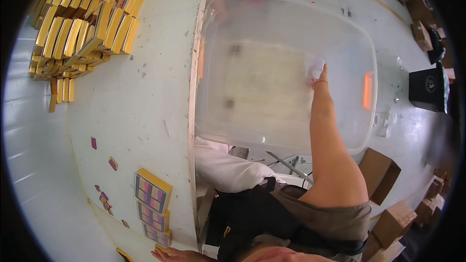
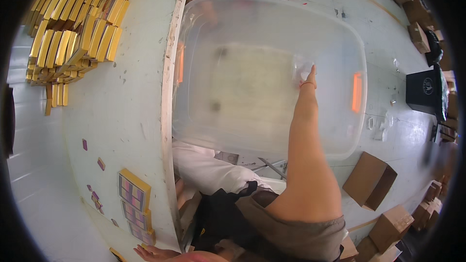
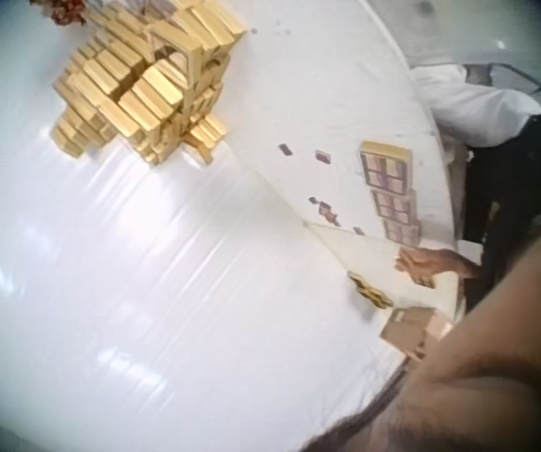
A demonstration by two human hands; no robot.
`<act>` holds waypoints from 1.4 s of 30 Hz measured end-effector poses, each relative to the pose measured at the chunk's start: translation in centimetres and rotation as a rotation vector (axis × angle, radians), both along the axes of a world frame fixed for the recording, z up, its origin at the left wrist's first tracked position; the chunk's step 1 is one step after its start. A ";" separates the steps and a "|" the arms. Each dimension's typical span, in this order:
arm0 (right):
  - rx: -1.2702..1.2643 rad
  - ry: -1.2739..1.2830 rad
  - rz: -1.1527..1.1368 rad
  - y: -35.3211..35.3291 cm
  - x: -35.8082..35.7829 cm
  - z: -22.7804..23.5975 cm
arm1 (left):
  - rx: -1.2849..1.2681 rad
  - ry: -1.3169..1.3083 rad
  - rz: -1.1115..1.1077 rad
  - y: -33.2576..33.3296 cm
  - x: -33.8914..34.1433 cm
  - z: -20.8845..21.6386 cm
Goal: The person places small pink and yellow rectangular pieces into black tray compartments on a white table. They then cover the filled trays with clear plastic lids and stack the completed units.
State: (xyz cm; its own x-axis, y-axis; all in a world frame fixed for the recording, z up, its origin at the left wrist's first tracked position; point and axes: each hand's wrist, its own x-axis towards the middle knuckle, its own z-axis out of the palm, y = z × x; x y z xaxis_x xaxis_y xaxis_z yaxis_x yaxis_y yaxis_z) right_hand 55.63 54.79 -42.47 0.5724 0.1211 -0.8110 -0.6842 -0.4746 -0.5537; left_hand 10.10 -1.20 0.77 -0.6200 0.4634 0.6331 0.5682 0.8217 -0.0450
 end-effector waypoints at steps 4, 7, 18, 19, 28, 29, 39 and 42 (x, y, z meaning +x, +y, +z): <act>0.145 -0.157 -0.056 1.9 -0.4 -2.8 | -0.122 -0.028 0.076 0.8 1.7 0.6; 0.122 -0.218 0.008 1.3 0.2 -3.4 | -0.185 -0.129 0.138 1.8 3.3 2.5; 0.579 0.514 0.786 -7.2 -8.7 21.2 | 0.588 -0.371 -0.286 0.0 2.3 -2.9; 0.568 0.467 0.889 -11.4 -13.5 29.2 | 0.734 -0.540 -0.365 0.8 3.4 -2.4; 1.020 0.865 1.992 -36.0 -35.3 46.3 | 1.283 -1.727 -0.878 1.9 2.9 -0.4; 0.913 0.973 2.051 -38.0 -37.3 47.1 | 1.503 -1.709 -0.949 0.1 1.9 1.2; 1.505 1.145 1.999 -51.6 -47.7 46.2 | 2.236 -0.640 -0.129 -17.6 1.2 -1.2; 2.561 0.117 2.000 -55.7 -51.5 48.2 | 2.132 -0.509 -0.039 -22.4 1.1 -1.5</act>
